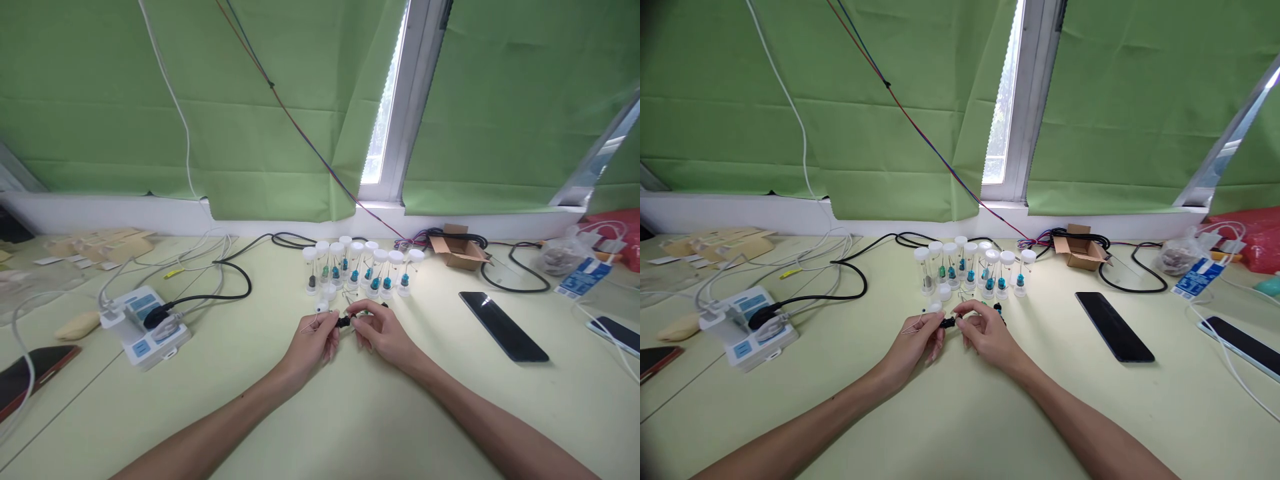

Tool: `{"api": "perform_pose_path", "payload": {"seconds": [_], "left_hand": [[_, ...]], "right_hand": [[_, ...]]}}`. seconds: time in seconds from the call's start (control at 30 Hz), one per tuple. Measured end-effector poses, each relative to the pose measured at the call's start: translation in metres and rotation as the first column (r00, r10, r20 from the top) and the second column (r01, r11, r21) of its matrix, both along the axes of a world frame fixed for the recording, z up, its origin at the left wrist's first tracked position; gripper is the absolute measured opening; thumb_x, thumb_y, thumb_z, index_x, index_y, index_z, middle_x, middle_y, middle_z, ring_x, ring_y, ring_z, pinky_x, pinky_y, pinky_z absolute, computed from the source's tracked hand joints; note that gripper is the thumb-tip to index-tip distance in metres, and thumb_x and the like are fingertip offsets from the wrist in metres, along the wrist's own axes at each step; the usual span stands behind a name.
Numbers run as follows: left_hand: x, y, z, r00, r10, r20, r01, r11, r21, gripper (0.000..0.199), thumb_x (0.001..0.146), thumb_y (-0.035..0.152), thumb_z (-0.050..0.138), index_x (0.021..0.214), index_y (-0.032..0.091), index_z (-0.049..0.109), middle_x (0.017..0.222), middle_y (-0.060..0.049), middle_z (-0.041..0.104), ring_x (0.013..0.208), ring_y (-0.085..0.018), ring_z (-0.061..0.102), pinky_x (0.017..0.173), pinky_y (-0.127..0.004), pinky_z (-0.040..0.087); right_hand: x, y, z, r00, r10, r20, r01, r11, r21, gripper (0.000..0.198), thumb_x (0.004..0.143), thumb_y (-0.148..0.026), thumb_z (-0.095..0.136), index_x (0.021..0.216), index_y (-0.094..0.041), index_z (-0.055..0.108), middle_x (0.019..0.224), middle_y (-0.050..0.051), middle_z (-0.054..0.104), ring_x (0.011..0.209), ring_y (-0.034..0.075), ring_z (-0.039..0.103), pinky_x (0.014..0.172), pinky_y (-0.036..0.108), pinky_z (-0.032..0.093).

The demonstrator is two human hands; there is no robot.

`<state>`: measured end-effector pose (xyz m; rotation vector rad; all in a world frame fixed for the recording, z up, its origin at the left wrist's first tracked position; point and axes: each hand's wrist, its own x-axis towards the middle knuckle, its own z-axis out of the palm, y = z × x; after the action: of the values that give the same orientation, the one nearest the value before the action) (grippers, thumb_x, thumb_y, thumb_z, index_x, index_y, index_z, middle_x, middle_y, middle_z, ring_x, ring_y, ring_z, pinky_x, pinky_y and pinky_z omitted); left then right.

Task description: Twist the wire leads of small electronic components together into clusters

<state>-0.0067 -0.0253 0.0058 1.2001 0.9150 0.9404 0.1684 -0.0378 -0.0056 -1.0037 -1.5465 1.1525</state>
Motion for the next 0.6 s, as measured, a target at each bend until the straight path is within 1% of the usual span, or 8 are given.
{"api": "perform_pose_path", "payload": {"seconds": [0.1, 0.23, 0.3, 0.4, 0.5, 0.6], "left_hand": [[0.0001, -0.0007, 0.0012, 1.0, -0.009, -0.008, 0.009, 1.0, -0.007, 0.046, 0.082, 0.051, 0.061, 0.054, 0.017, 0.05, 0.045, 0.004, 0.045, 0.037, -0.008, 0.04, 0.04, -0.022, 0.03], [0.0, -0.001, 0.0019, 1.0, -0.023, -0.014, 0.022, 1.0, -0.01, 0.046, 0.083, 0.051, 0.061, 0.054, 0.016, 0.05, 0.046, 0.003, 0.046, 0.038, -0.008, 0.04, 0.04, -0.022, 0.029], [-0.0002, -0.0006, 0.0016, 1.0, -0.023, -0.006, 0.023, 1.0, -0.014, 0.046, 0.082, 0.051, 0.062, 0.055, 0.016, 0.05, 0.046, 0.003, 0.046, 0.038, -0.008, 0.04, 0.04, -0.022, 0.029], [-0.0002, 0.0002, 0.0009, 1.0, -0.015, 0.003, 0.015, 1.0, -0.022, 0.046, 0.082, 0.051, 0.062, 0.055, 0.016, 0.05, 0.046, 0.004, 0.045, 0.038, -0.008, 0.04, 0.041, -0.022, 0.029], [0.0, 0.0009, 0.0003, 1.0, -0.006, 0.011, 0.006, 1.0, -0.028, 0.045, 0.081, 0.051, 0.063, 0.055, 0.016, 0.051, 0.046, 0.003, 0.046, 0.038, -0.008, 0.041, 0.04, -0.022, 0.028], [0.0002, 0.001, 0.0006, 1.0, -0.003, 0.015, 0.004, 1.0, -0.031, 0.045, 0.08, 0.051, 0.063, 0.054, 0.016, 0.051, 0.046, 0.003, 0.046, 0.038, -0.008, 0.041, 0.04, -0.022, 0.029]], "right_hand": [[-0.001, 0.0004, 0.0, 1.0, -0.011, -0.019, 0.012, 1.0, 0.007, 0.029, 0.089, -0.044, 0.059, 0.103, -0.019, 0.058, 0.055, -0.006, 0.05, 0.046, 0.01, 0.047, 0.046, 0.023, 0.04], [-0.003, 0.0014, 0.0015, 0.999, -0.032, -0.042, 0.033, 0.999, 0.015, 0.033, 0.09, -0.05, 0.055, 0.095, -0.018, 0.059, 0.068, -0.003, 0.057, 0.042, 0.007, 0.046, 0.042, 0.023, 0.039], [-0.0032, 0.0018, 0.0017, 0.998, -0.053, -0.022, 0.054, 0.999, 0.011, 0.035, 0.091, -0.053, 0.052, 0.093, -0.018, 0.059, 0.064, -0.003, 0.055, 0.041, 0.008, 0.046, 0.041, 0.023, 0.038], [-0.0021, 0.0018, 0.0008, 0.998, -0.062, 0.015, 0.062, 0.998, -0.007, 0.035, 0.089, -0.052, 0.055, 0.098, -0.019, 0.059, 0.055, -0.004, 0.052, 0.044, 0.011, 0.048, 0.042, 0.023, 0.038], [-0.0003, 0.0011, -0.0003, 0.999, -0.031, 0.007, 0.031, 0.999, -0.009, 0.033, 0.088, -0.048, 0.06, 0.105, -0.02, 0.057, 0.057, -0.004, 0.053, 0.049, 0.012, 0.051, 0.045, 0.023, 0.039], [0.0001, 0.0001, 0.0, 1.0, -0.014, -0.001, 0.014, 1.0, -0.003, 0.03, 0.089, -0.044, 0.06, 0.106, -0.02, 0.057, 0.057, -0.004, 0.053, 0.049, 0.012, 0.049, 0.046, 0.023, 0.038]]}}
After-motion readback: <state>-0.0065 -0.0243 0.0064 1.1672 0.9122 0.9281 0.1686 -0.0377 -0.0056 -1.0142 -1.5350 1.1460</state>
